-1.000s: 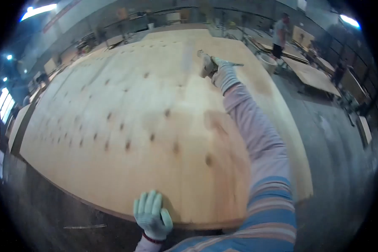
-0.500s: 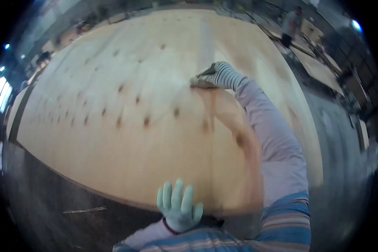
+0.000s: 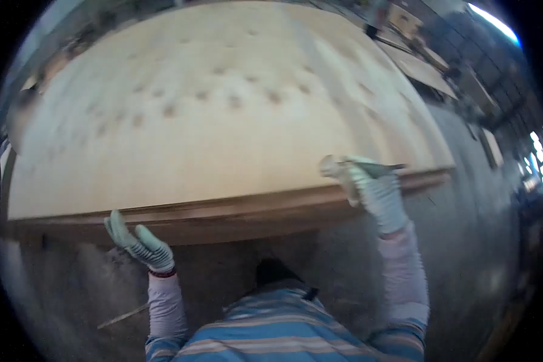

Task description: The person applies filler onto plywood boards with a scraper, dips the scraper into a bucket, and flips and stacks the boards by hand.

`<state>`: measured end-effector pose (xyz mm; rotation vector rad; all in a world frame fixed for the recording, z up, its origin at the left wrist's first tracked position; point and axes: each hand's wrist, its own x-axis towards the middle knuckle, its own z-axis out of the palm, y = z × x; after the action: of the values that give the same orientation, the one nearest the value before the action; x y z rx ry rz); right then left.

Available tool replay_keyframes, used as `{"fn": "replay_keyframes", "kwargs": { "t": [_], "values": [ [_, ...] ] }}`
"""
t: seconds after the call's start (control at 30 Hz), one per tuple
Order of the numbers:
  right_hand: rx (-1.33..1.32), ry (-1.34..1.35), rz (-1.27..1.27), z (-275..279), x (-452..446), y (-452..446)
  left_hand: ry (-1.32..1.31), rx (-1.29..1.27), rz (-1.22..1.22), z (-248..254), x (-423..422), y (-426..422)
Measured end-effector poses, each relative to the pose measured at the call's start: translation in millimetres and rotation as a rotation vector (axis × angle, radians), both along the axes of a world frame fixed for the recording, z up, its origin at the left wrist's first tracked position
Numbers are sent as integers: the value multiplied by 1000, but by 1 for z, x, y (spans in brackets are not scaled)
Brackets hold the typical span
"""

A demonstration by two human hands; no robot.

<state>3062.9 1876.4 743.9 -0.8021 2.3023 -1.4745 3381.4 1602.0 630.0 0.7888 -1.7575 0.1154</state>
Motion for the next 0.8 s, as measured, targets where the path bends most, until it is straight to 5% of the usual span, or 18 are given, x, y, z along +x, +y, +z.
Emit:
{"fn": "replay_keyframes", "kwargs": {
  "t": [0.03, 0.1, 0.13, 0.33, 0.47, 0.53, 0.6, 0.8],
  "values": [
    [63, 609, 176, -4, -24, -12, -9, -63, 61, -2, 8, -23],
    [-157, 569, 225, 10, -30, -80, -7, -100, 97, 2, 40, -68],
    [-339, -119, 132, 18, -26, -119, -6, -104, 94, 4, 53, -89],
    [-706, -445, 519, 48, -42, -434, -296, 145, 5, 18, 97, -190],
    [-800, -875, 377, 4, -86, -681, -308, 140, -24, 18, 96, -199],
    [305, 684, -28, -85, -159, -812, -322, 176, -3, 20, 92, -201],
    [330, 682, -101, -45, -138, -806, -303, 176, 26, 13, 88, -206],
    [107, 89, 542, -30, -124, -829, -363, 294, 13, 21, 94, -212]
  ]
}}
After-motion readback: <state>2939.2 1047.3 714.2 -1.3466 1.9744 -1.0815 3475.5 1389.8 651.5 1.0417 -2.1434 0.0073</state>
